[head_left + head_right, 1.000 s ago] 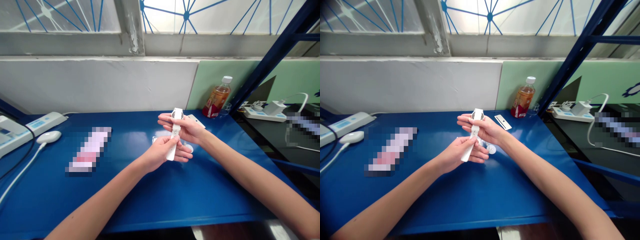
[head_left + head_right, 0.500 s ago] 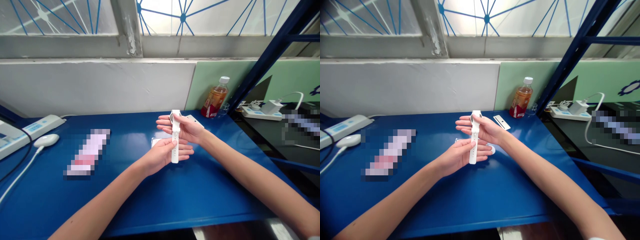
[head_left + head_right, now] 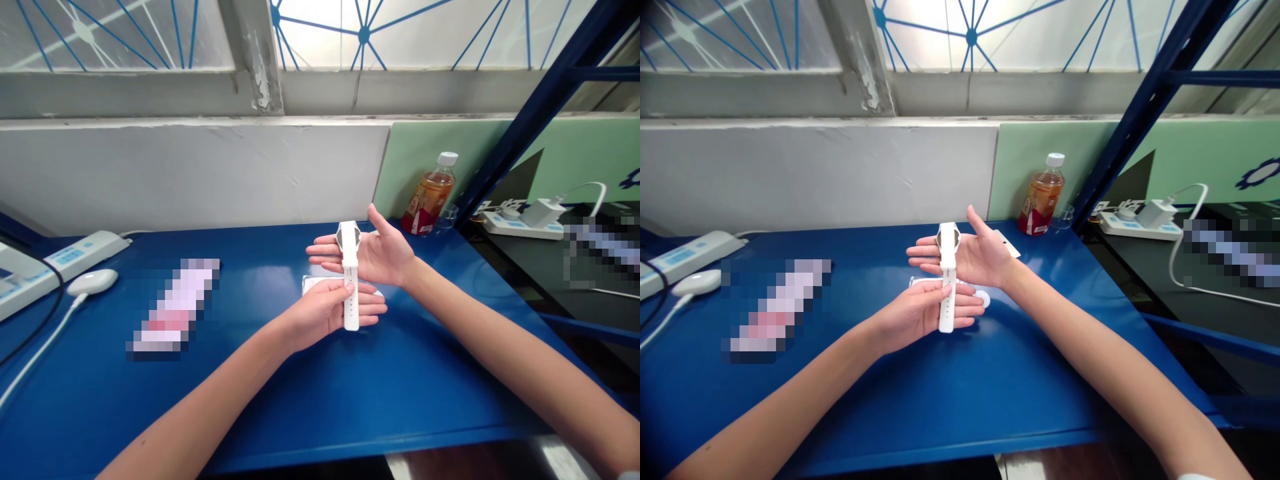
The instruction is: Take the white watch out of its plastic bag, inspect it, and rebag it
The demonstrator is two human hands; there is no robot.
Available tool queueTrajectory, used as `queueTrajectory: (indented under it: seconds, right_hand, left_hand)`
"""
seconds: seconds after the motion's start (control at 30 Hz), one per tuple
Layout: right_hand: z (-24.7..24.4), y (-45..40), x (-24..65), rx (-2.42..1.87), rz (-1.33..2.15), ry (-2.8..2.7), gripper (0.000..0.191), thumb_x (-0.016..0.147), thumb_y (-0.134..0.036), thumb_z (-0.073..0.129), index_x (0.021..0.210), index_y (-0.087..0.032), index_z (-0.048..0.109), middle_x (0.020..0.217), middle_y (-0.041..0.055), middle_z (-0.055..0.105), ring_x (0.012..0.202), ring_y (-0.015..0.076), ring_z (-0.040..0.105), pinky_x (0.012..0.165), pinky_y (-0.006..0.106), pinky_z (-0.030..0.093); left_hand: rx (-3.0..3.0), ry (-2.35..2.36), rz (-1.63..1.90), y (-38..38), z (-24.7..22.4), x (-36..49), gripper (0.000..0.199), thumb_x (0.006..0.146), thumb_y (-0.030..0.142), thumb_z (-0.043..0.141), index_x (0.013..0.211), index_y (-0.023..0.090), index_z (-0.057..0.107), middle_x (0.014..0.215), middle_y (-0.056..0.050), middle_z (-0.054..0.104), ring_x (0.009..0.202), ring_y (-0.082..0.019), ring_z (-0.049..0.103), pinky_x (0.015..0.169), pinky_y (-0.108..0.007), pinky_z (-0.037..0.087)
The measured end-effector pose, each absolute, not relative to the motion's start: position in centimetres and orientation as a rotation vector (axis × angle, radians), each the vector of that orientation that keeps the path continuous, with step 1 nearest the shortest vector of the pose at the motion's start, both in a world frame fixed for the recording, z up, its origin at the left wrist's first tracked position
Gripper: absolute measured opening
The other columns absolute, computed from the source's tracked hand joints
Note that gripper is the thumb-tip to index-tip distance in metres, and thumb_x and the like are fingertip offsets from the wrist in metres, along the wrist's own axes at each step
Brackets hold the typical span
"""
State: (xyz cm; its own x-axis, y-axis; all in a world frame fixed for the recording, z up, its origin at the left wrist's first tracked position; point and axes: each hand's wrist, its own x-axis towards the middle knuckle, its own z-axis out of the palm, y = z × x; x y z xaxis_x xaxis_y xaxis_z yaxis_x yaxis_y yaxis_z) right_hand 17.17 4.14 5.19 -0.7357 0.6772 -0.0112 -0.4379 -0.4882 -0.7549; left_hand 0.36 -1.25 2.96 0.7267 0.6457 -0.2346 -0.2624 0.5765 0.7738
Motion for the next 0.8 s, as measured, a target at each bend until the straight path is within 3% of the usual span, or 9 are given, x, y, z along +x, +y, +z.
queueTrajectory:
  seconds: [0.43,0.57,0.7,0.8]
  right_hand:
    - [5.18,4.24,17.22,-0.415,2.209,-1.036,0.089,0.089,-0.076,0.021,0.126,-0.002,0.055,0.136,0.0245,0.057,0.129,0.0328,0.053,0.114,0.05,0.03]
    - [4.98,4.15,17.16,-0.403,2.222,-1.017,0.082,0.094,-0.069,0.018,0.125,-0.003,0.056,0.134,0.0214,0.06,0.127,0.0312,0.055,0.114,0.048,0.03]
    - [4.73,4.21,17.08,-0.405,2.234,-0.93,0.064,0.102,-0.053,0.018,0.116,-0.01,0.063,0.107,0.0107,0.073,0.116,0.0252,0.063,0.112,0.043,0.035]
    - [4.95,4.71,17.38,-0.365,2.146,-0.756,0.055,0.103,-0.049,0.023,0.098,-0.017,0.067,0.079,0.0029,0.071,0.098,0.018,0.069,0.106,0.035,0.043]
  left_hand:
    - [0.804,0.513,0.555,-1.22,2.63,0.26,0.027,0.098,0.025,0.057,0.11,0.003,0.068,0.121,-0.026,0.066,0.11,-0.034,0.067,0.099,-0.048,0.048]
    - [0.805,0.521,0.555,-1.24,2.81,0.29,0.027,0.098,0.023,0.055,0.11,0.002,0.068,0.12,-0.027,0.066,0.109,-0.034,0.068,0.098,-0.047,0.049]
    - [0.796,0.579,0.57,-1.29,3.21,0.4,0.027,0.1,0.019,0.049,0.11,0.001,0.067,0.118,-0.027,0.067,0.105,-0.032,0.07,0.095,-0.044,0.051]
    - [0.75,0.615,0.591,-1.13,3.53,0.46,0.037,0.103,0.03,0.044,0.106,0.001,0.067,0.112,-0.025,0.07,0.101,-0.03,0.071,0.094,-0.042,0.051]
